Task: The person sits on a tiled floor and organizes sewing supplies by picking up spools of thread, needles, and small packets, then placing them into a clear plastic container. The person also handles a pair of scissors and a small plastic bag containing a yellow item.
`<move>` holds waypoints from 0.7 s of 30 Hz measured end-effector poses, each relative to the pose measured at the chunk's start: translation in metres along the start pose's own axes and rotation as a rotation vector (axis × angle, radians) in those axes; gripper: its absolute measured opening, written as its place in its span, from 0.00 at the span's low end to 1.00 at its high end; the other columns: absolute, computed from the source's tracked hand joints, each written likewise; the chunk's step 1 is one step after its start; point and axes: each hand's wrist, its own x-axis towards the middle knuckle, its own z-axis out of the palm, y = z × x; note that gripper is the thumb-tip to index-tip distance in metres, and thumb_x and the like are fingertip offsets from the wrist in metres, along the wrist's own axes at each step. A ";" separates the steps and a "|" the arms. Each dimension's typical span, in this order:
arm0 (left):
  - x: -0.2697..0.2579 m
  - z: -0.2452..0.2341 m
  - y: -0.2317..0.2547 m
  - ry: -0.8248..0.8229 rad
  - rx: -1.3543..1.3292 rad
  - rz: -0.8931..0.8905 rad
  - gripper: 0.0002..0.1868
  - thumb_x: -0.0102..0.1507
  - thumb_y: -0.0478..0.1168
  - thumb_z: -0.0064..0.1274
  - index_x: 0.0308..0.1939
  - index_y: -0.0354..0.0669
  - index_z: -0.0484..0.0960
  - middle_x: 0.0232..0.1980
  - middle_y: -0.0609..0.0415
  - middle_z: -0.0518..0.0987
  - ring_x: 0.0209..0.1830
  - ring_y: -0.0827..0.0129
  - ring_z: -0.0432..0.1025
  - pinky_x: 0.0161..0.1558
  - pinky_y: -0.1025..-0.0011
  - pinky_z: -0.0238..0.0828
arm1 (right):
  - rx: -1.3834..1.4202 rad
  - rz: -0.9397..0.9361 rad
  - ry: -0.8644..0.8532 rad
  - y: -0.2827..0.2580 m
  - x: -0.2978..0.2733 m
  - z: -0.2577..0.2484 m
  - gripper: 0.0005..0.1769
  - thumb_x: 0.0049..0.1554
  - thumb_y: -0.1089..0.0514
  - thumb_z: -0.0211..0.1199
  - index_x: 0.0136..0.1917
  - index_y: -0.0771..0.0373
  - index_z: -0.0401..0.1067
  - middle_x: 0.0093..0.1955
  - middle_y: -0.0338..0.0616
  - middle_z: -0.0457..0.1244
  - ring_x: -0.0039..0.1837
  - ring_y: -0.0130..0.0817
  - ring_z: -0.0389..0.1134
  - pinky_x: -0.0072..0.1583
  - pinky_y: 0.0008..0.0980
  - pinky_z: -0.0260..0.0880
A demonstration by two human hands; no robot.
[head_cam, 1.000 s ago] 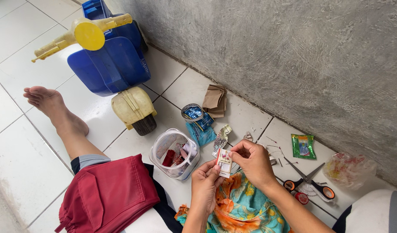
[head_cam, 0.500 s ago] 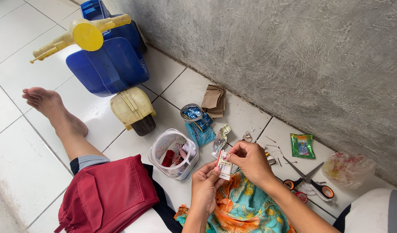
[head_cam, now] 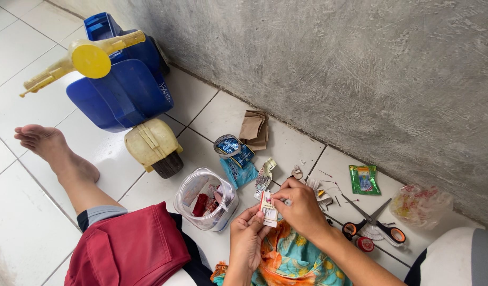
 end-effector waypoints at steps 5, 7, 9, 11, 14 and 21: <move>0.004 0.000 0.002 0.042 -0.010 -0.008 0.16 0.67 0.34 0.50 0.56 0.28 0.79 0.44 0.46 0.85 0.40 0.68 0.81 0.43 0.73 0.81 | 0.065 0.141 0.039 0.030 -0.003 0.003 0.10 0.50 0.61 0.68 0.46 0.64 0.82 0.41 0.46 0.71 0.41 0.38 0.73 0.45 0.34 0.73; 0.002 0.002 0.003 0.074 0.022 -0.030 0.16 0.67 0.34 0.49 0.56 0.28 0.79 0.45 0.46 0.86 0.42 0.68 0.81 0.44 0.72 0.82 | 0.031 0.372 0.130 0.068 0.005 -0.006 0.08 0.55 0.60 0.65 0.48 0.62 0.81 0.43 0.46 0.72 0.40 0.37 0.74 0.44 0.35 0.75; 0.000 0.004 0.004 0.065 0.042 -0.024 0.16 0.67 0.34 0.49 0.57 0.28 0.79 0.45 0.46 0.86 0.42 0.67 0.81 0.44 0.72 0.81 | -0.183 0.392 0.253 0.116 0.014 -0.024 0.07 0.55 0.61 0.65 0.46 0.63 0.81 0.42 0.50 0.72 0.39 0.39 0.74 0.44 0.37 0.75; 0.000 0.006 0.006 0.064 0.060 -0.023 0.17 0.67 0.35 0.50 0.57 0.28 0.79 0.45 0.45 0.86 0.42 0.67 0.81 0.44 0.72 0.81 | -0.339 0.326 0.284 0.156 0.014 -0.037 0.07 0.52 0.61 0.68 0.44 0.66 0.82 0.39 0.54 0.72 0.39 0.43 0.73 0.46 0.40 0.73; 0.000 0.009 0.007 0.065 0.069 -0.023 0.17 0.67 0.35 0.49 0.57 0.29 0.79 0.45 0.45 0.87 0.42 0.68 0.81 0.45 0.73 0.81 | -0.359 0.377 0.235 0.190 0.012 -0.042 0.08 0.52 0.59 0.69 0.43 0.67 0.81 0.37 0.56 0.71 0.39 0.46 0.73 0.46 0.43 0.72; -0.002 0.011 0.007 0.072 0.084 -0.002 0.17 0.67 0.35 0.49 0.56 0.28 0.80 0.44 0.46 0.87 0.42 0.68 0.81 0.44 0.72 0.82 | -0.382 0.276 0.091 0.166 0.020 -0.047 0.05 0.56 0.62 0.64 0.43 0.67 0.77 0.40 0.54 0.71 0.43 0.46 0.73 0.49 0.42 0.71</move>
